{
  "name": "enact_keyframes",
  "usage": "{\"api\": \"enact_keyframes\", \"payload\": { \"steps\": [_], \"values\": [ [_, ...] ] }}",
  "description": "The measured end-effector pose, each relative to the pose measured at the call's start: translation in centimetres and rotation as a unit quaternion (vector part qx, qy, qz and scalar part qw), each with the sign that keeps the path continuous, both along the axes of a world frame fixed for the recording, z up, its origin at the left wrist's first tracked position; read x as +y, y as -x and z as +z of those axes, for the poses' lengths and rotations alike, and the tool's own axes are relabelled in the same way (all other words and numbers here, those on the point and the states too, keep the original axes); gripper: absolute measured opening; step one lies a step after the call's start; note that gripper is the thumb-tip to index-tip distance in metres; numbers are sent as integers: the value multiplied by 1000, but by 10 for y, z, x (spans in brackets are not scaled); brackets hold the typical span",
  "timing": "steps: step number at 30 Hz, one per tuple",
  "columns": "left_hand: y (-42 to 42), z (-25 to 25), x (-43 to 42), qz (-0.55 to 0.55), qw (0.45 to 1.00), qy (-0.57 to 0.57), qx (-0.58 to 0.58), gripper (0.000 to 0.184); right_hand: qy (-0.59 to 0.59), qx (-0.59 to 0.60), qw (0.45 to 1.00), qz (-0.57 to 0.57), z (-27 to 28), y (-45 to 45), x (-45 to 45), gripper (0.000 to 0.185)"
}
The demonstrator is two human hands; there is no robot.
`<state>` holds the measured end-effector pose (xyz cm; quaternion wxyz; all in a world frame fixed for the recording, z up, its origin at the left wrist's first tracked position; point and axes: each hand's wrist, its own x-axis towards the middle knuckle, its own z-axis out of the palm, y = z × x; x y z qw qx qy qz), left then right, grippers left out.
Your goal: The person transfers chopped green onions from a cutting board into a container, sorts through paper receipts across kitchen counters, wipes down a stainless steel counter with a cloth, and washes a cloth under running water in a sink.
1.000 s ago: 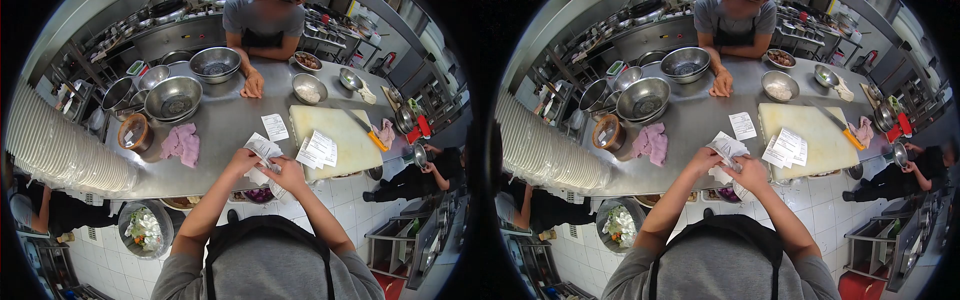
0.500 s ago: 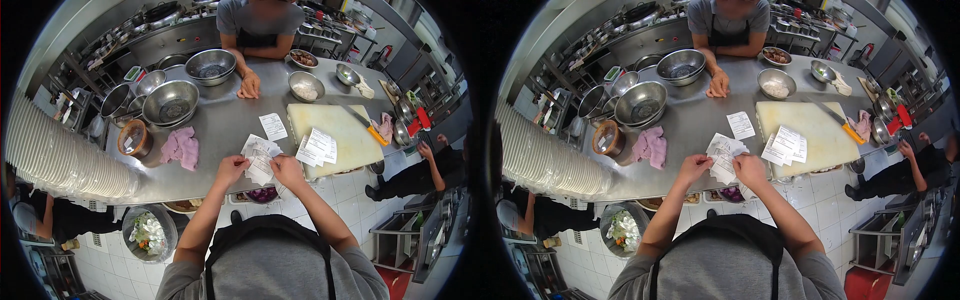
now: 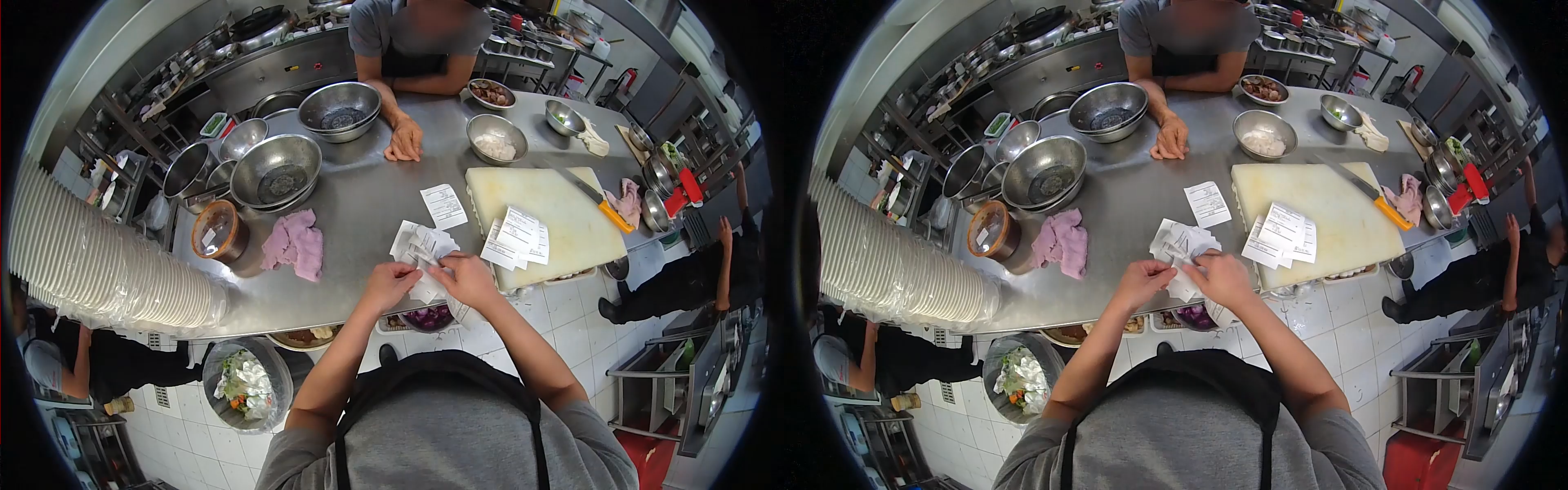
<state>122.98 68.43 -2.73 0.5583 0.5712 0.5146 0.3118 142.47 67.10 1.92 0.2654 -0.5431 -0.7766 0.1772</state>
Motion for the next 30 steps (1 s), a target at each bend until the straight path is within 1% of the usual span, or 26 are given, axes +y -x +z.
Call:
{"api": "enact_keyframes", "payload": {
  "steps": [1,2,5,8,11,12,14,17,18,20,23,26,29,30],
  "values": [
    [-6,14,-1,-6,1000,-2,-26,27,-18,10,1000,23,1,0,-1,21],
    [-10,21,-2,-11,999,-4,-52,26,-2,-6,1000,28,7,2,-3,21],
    [-17,20,-1,5,996,-40,-79,23,31,-44,998,23,18,4,-5,21],
    [-3,2,9,83,988,-114,61,16,35,-44,998,-4,5,1,-1,19],
    [4,-1,12,185,969,-151,57,20,37,-32,999,-3,-3,-2,1,17],
    [7,-3,12,159,981,-108,3,22,36,-31,999,-2,-3,-2,1,17],
    [12,-10,14,106,989,-21,-104,27,38,-34,999,-2,-3,-2,2,17],
    [13,-17,10,107,991,-15,-84,25,46,-33,998,-10,-6,-1,3,17],
    [13,-18,8,107,991,5,-81,25,48,-26,998,-14,-8,-1,4,18],
    [12,-8,3,106,991,45,-76,24,54,-21,998,-15,-4,0,2,18],
    [6,19,-1,96,979,123,-129,21,58,-23,998,-13,14,5,-4,18],
    [-3,29,2,29,973,75,-214,18,49,-28,998,-20,22,13,-7,17],
    [5,38,15,17,982,31,-187,19,43,-40,998,-35,19,15,1,16],
    [10,30,21,48,985,8,-164,22,46,-37,997,-45,15,14,4,16]
  ]
}}
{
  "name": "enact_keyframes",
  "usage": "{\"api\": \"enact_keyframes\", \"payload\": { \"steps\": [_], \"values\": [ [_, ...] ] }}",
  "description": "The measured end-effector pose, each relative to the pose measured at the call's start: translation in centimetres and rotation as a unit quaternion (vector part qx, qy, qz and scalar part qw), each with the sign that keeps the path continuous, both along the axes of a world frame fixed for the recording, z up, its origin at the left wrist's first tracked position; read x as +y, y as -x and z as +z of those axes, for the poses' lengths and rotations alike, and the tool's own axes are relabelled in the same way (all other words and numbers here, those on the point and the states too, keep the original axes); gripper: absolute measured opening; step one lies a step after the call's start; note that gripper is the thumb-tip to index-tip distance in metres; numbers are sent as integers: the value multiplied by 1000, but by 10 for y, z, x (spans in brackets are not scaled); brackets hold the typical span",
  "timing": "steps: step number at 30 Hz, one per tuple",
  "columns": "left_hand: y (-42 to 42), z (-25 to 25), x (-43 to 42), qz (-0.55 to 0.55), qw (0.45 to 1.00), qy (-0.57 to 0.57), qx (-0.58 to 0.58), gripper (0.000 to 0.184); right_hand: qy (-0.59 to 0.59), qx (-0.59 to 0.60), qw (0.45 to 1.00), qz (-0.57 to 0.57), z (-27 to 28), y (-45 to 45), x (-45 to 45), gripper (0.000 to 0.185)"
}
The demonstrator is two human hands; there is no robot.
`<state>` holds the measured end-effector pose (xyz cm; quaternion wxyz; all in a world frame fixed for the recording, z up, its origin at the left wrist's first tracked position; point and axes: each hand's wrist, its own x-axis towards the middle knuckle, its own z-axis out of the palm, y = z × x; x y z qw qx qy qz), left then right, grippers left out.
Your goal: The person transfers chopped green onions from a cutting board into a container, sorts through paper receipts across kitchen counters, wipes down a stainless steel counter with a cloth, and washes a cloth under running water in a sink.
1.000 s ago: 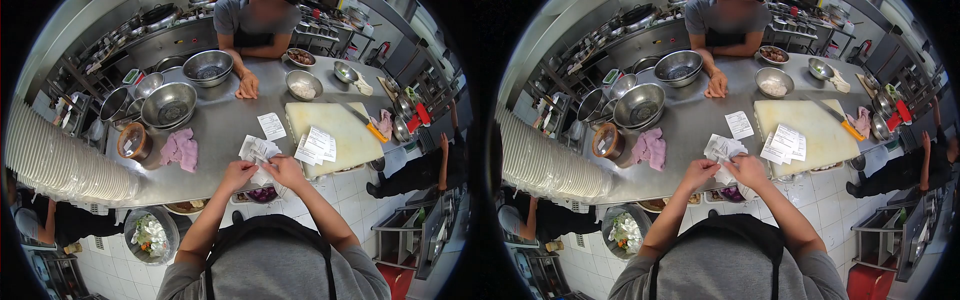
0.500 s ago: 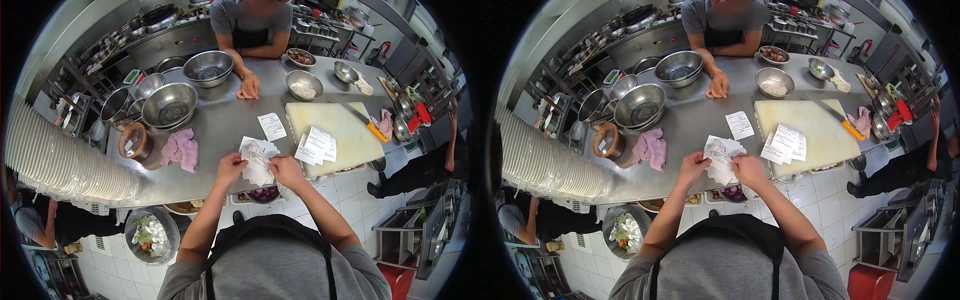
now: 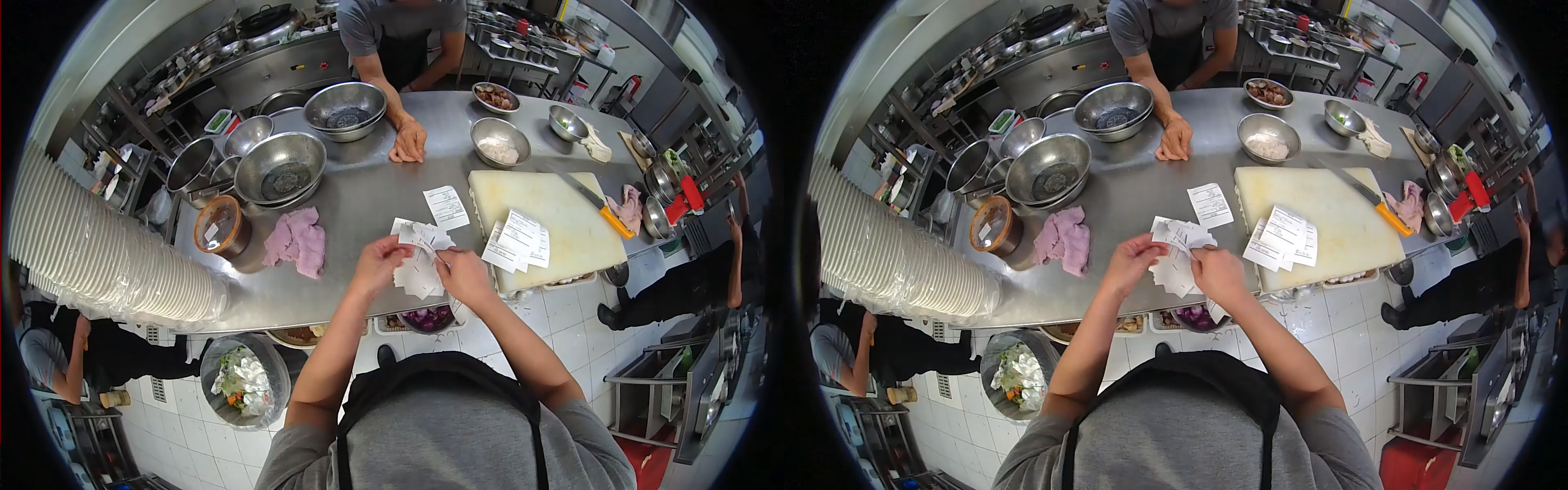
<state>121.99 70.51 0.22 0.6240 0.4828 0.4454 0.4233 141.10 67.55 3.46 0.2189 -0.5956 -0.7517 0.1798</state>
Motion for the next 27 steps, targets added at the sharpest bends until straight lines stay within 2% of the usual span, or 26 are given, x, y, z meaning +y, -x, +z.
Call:
{"api": "enact_keyframes", "payload": {
  "steps": [3,4,7,10,16,19,22,23,25,27],
  "values": [
    [15,-37,16,143,974,-111,134,25,-5,25,1000,-10,-10,-5,5,16],
    [20,-43,19,156,966,-130,158,24,-7,35,999,-9,-12,-6,5,15],
    [20,-57,21,127,958,-70,248,23,-5,41,999,-8,-11,-6,5,16],
    [12,-51,19,110,989,-38,94,25,2,31,999,-6,-13,-6,7,16],
    [14,-58,-1,41,978,-22,202,30,-52,80,995,-15,-19,-10,11,14],
    [-8,-57,-37,72,978,14,194,41,-42,87,995,-27,-17,-12,13,14],
    [-22,-86,-46,183,972,-52,135,52,-42,78,996,-25,-15,-13,12,14],
    [-22,-68,-45,222,941,-115,226,53,-37,69,997,-20,-16,-14,12,14],
    [-19,-31,-33,291,838,-236,396,56,-29,51,998,-7,-17,-17,13,14],
    [-14,-28,-12,206,826,-282,441,50,-25,50,998,-2,-18,-17,13,14]
  ]
}}
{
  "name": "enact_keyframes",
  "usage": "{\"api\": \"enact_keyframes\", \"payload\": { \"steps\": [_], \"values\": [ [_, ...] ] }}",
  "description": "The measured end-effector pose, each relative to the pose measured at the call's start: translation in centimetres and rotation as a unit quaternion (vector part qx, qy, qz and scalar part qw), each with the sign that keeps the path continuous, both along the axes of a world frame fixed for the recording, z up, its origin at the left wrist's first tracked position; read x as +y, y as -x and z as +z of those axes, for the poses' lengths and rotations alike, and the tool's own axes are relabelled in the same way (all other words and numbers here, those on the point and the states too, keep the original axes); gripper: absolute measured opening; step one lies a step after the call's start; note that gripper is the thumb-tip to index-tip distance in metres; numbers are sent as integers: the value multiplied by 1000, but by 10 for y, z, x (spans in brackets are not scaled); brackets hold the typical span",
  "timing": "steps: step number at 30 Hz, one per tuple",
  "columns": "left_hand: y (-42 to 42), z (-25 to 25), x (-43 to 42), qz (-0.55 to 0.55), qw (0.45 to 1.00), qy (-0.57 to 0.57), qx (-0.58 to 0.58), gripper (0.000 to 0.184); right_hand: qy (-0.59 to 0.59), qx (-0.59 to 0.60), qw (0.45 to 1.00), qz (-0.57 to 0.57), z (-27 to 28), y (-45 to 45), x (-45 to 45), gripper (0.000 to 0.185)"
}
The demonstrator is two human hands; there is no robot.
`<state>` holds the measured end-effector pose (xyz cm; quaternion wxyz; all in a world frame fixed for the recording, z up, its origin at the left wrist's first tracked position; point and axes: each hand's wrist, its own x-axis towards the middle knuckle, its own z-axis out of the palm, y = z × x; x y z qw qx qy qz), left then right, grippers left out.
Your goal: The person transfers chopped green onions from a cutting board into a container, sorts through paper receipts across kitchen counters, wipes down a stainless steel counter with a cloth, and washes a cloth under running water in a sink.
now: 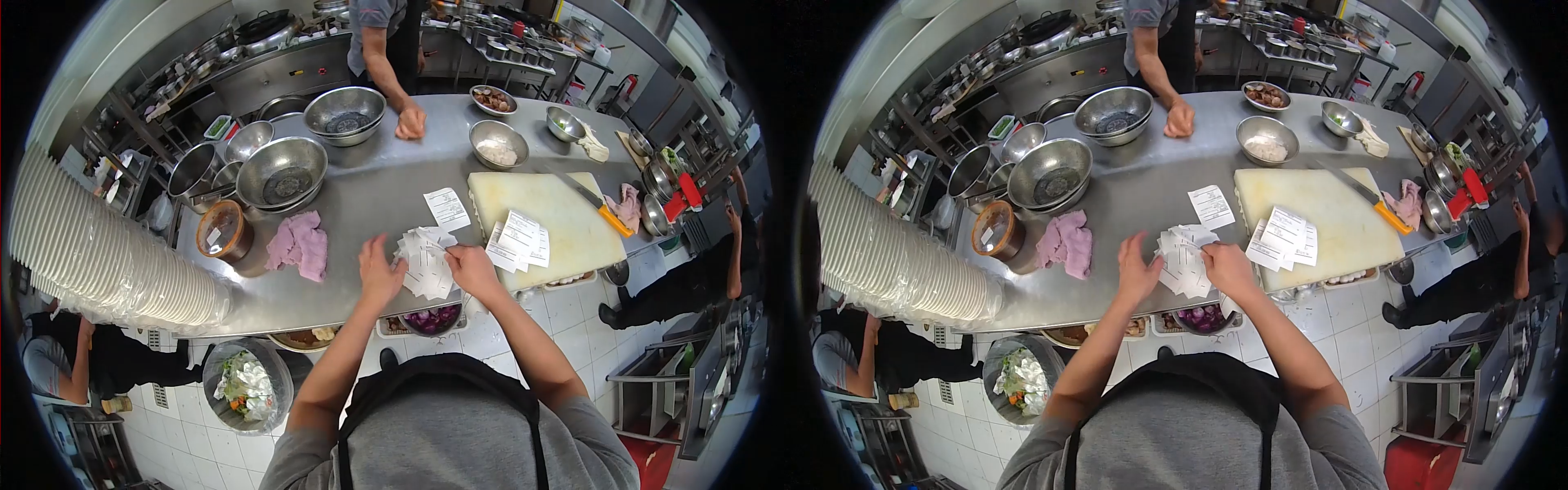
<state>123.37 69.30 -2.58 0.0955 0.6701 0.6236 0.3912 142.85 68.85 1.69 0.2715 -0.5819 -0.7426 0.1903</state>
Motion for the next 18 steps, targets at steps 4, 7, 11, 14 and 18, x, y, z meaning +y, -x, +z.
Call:
{"api": "enact_keyframes", "payload": {
  "steps": [4,7,11,14,18],
  "values": [
    [2,-42,57,-188,948,120,-227,39,1,12,1000,7,4,4,-2,12],
    [0,-42,65,-141,912,195,-332,26,-27,43,999,-8,3,4,-4,11],
    [6,-26,29,-98,921,229,-300,20,-35,66,996,-52,-1,4,-6,11],
    [5,-33,3,-83,898,253,-350,21,-51,83,994,-53,-8,4,-7,12],
    [5,-46,-4,-89,876,234,-412,30,-37,80,995,-37,-11,6,-6,13]
  ]
}}
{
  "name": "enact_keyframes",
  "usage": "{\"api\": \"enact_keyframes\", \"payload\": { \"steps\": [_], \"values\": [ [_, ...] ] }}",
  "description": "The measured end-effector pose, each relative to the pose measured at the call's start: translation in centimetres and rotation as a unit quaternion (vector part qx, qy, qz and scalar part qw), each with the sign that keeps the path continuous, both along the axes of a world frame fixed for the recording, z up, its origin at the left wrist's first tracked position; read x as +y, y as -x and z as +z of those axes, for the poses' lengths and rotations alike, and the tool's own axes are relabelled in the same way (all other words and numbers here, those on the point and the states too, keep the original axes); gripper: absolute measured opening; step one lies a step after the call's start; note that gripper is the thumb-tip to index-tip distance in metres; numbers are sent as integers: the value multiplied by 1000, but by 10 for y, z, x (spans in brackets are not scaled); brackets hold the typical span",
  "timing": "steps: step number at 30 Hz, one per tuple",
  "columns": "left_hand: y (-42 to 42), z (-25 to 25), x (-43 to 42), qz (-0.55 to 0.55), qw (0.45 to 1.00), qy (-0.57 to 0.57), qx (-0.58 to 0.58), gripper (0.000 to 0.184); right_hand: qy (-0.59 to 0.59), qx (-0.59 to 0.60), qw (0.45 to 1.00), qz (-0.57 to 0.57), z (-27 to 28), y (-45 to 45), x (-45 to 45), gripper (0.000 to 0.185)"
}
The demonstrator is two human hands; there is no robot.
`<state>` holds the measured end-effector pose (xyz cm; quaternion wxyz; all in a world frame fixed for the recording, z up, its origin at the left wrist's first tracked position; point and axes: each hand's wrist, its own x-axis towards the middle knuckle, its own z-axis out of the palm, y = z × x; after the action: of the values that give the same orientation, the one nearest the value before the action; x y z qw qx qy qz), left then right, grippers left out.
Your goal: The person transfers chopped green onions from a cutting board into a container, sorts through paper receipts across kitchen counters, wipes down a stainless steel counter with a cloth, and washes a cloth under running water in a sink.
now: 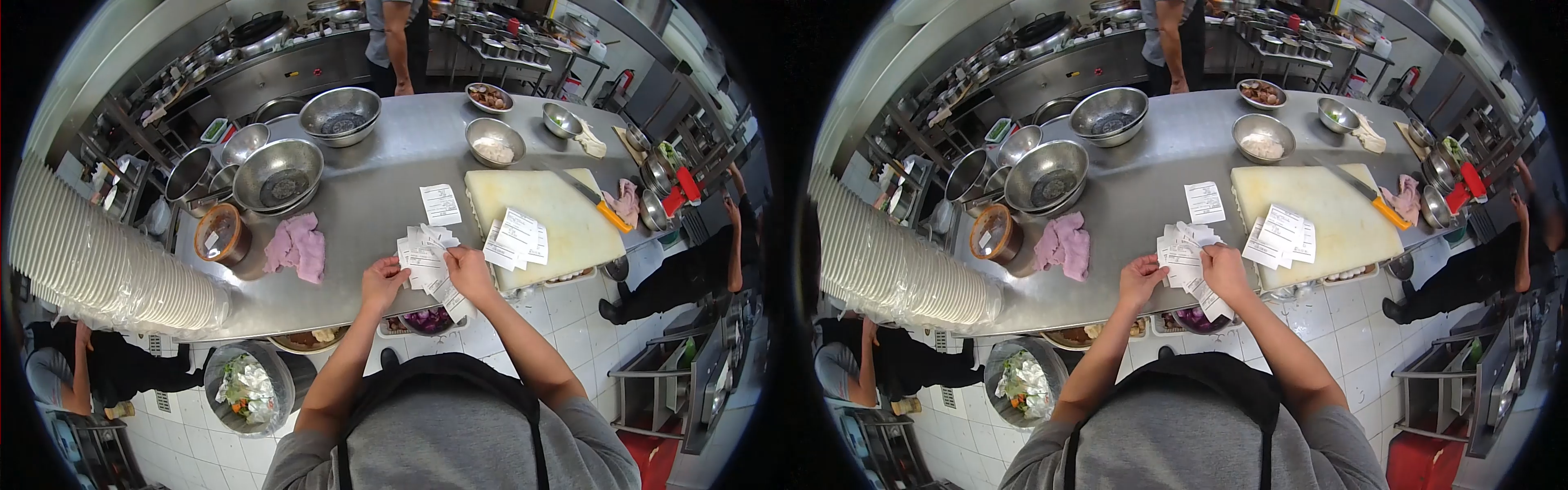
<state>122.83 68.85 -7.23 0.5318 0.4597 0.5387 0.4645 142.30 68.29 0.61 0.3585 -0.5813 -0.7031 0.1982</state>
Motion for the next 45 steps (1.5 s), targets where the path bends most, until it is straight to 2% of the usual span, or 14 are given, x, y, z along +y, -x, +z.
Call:
{"api": "enact_keyframes", "payload": {
  "steps": [4,10,13,16,19,22,25,28,32,34,37,40,43,45],
  "values": [
    [9,-1,3,-19,999,-9,-27,34,19,-15,1000,10,5,1,2,13],
    [-3,47,-7,85,961,-109,240,25,9,-4,1000,10,6,3,2,13],
    [-2,47,-2,3,919,-222,326,25,6,-16,1000,4,4,2,2,14],
    [-13,53,-3,3,880,-194,434,29,15,-7,1000,4,7,3,1,15],
    [-15,58,-1,-44,902,-95,418,30,21,-5,1000,12,2,0,1,14],
    [-17,61,-3,-46,886,-148,436,27,17,-1,1000,9,0,0,1,15],
    [-18,78,-6,-143,872,-163,438,29,50,-17,999,12,6,0,0,18],
    [-14,75,-4,-200,886,-218,358,33,66,-55,996,31,25,2,-6,19],
    [-12,84,-2,-281,907,-182,257,40,48,-155,987,14,30,9,-8,19],
    [-11,86,1,-300,915,-166,211,42,47,-154,987,5,24,9,-5,18],
    [-4,76,10,-209,941,-158,216,42,60,-145,988,1,19,6,0,16],
    [1,67,7,-128,925,-189,305,44,68,-140,988,4,21,5,0,16],
    [2,67,4,-124,942,-137,279,46,45,-118,992,7,17,4,0,17],
    [3,65,2,-136,931,-153,301,48,46,-114,992,7,16,4,1,17]
  ]
}}
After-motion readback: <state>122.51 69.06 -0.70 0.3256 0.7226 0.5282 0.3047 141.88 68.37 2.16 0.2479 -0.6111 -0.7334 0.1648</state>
